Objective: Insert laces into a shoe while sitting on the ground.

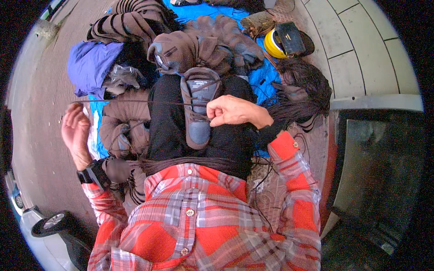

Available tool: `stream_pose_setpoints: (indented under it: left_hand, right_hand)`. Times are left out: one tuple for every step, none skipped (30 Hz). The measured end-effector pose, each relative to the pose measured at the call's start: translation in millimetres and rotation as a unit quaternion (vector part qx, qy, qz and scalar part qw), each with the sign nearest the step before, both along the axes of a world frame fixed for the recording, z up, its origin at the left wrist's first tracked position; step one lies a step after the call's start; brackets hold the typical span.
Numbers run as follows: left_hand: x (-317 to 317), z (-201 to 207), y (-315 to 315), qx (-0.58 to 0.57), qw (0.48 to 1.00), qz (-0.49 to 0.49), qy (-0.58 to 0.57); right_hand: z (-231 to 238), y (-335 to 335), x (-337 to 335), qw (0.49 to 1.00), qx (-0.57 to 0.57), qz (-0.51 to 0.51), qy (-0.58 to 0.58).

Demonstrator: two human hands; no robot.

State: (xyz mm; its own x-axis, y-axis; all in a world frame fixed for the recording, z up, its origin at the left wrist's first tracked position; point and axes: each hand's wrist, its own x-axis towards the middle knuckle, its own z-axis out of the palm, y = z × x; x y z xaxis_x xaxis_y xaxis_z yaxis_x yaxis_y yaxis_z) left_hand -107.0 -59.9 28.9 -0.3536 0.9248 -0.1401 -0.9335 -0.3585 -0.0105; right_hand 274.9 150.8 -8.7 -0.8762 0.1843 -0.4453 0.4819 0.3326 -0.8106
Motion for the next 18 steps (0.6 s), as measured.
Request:
stream_pose_setpoints:
  left_hand:
    - [-7, 9, 0, -0.003, 0.999, 0.015, 0.043]
    - [-16, 26, -13, 0.02, 0.997, 0.044, 0.06]
    - [-25, 36, -13, 0.05, 0.995, 0.057, 0.069]
    - [-33, 49, -16, 0.043, 0.992, 0.065, 0.098]
    - [-34, 57, -16, 0.046, 0.993, 0.034, 0.107]
    - [-33, 60, -12, 0.035, 0.986, 0.009, 0.161]
    - [-31, 60, -7, 0.024, 0.976, -0.016, 0.215]
    - [-27, 61, -4, 0.023, 0.976, -0.018, 0.217]
    - [-24, 62, 0, -0.015, 0.948, 0.017, 0.318]
    - [-20, 63, 4, -0.052, 0.907, 0.051, 0.415]
    - [-9, 68, 6, -0.056, 0.905, 0.054, 0.419]
    - [7, 73, 17, -0.072, 0.92, 0.093, 0.375]
    - [25, 78, 28, -0.088, 0.931, 0.13, 0.329]
    - [44, 87, 42, -0.146, 0.926, 0.205, 0.281]
    - [6, 63, 32, 0.101, 0.944, -0.026, 0.314]
    - [10, 57, 35, 0.027, 0.932, -0.023, 0.361]
    - [21, 45, 49, -0.04, 0.915, -0.031, 0.4]
    - [41, 33, 58, -0.137, 0.873, -0.034, 0.466]
  right_hand:
    - [-6, 2, 4, 1.0, 0.0, -0.004, 0.001]
    - [-13, 4, 0, 0.998, 0.004, -0.06, 0.024]
    - [-23, 6, 3, 0.99, 0.013, -0.133, 0.04]
    - [-33, 2, 8, 0.986, 0.014, -0.153, 0.068]
    - [-32, -3, 8, 0.985, 0.014, -0.156, 0.069]
    - [-30, -9, 7, 0.973, 0.007, -0.208, 0.101]
    - [-30, -14, 4, 0.957, 0.002, -0.26, 0.132]
    - [-31, -17, -1, 0.952, 0.028, -0.269, 0.147]
    - [-31, -21, -5, 0.951, 0.027, -0.27, 0.149]
    - [-30, -26, -9, 0.955, 0.057, -0.248, 0.151]
    - [-28, -33, -18, 0.959, 0.084, -0.22, 0.155]
    - [-27, -37, -24, 0.959, 0.12, -0.19, 0.174]
    - [-32, -43, -33, 0.959, 0.124, -0.173, 0.189]
    - [-45, -51, -45, 0.936, 0.188, -0.15, 0.257]
    - [-50, -65, -59, 0.922, 0.249, -0.151, 0.256]
    - [-54, -82, -70, 0.921, 0.273, -0.135, 0.244]
    - [-55, -92, -74, 0.906, 0.299, -0.094, 0.284]
    - [-53, -107, -80, 0.913, 0.301, -0.057, 0.269]
